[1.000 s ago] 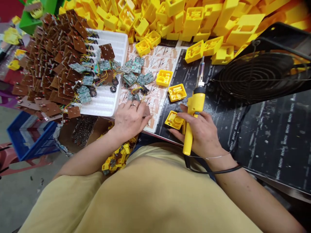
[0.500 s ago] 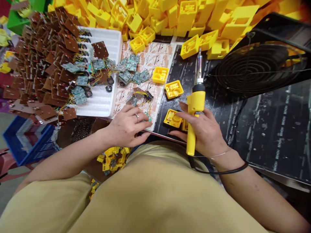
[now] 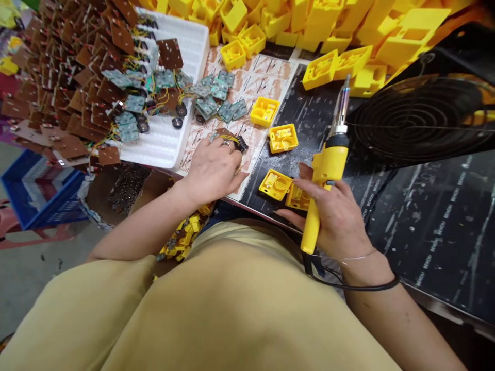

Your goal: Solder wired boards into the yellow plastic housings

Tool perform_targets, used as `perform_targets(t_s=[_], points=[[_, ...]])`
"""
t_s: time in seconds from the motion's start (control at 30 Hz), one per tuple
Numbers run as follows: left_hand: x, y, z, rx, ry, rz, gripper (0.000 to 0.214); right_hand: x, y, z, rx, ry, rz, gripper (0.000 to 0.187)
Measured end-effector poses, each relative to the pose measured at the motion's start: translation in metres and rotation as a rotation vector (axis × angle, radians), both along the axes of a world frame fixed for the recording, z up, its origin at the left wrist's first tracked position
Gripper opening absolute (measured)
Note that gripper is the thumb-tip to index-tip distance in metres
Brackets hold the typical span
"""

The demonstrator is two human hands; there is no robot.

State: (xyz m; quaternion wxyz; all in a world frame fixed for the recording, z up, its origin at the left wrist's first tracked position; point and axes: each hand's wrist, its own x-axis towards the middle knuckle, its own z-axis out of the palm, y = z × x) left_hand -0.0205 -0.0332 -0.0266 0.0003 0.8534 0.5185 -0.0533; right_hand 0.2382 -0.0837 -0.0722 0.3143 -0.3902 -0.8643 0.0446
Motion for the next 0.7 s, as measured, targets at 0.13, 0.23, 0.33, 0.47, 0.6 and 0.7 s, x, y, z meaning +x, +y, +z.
perform_targets(t_s=[0.13,0.23,0.33,0.47,0.6,0.7], points=[[-0.003,-0.002,-0.002,-0.106,-0.091,0.045,0.023,-0.002,0.002,0.002,-0.005,-0.008,0.036,0.055],[-0.005,-0.004,0.000,-0.145,-0.162,0.098,0.023,-0.010,0.003,0.002,0.004,-0.029,0.010,0.050],[-0.009,-0.008,-0.003,-0.102,-0.264,0.140,0.020,-0.019,0.006,-0.002,0.021,-0.025,-0.016,0.045],[-0.014,-0.013,-0.009,-0.054,-0.396,0.192,0.023,-0.027,0.009,-0.006,0.053,-0.001,-0.028,0.043],[-0.015,-0.017,-0.011,-0.098,-0.491,0.199,0.036,-0.024,0.006,0.004,0.140,0.104,-0.091,0.042],[-0.015,-0.018,-0.011,-0.141,-0.507,0.201,0.036,-0.015,-0.005,0.015,0.146,0.212,-0.151,0.032]])
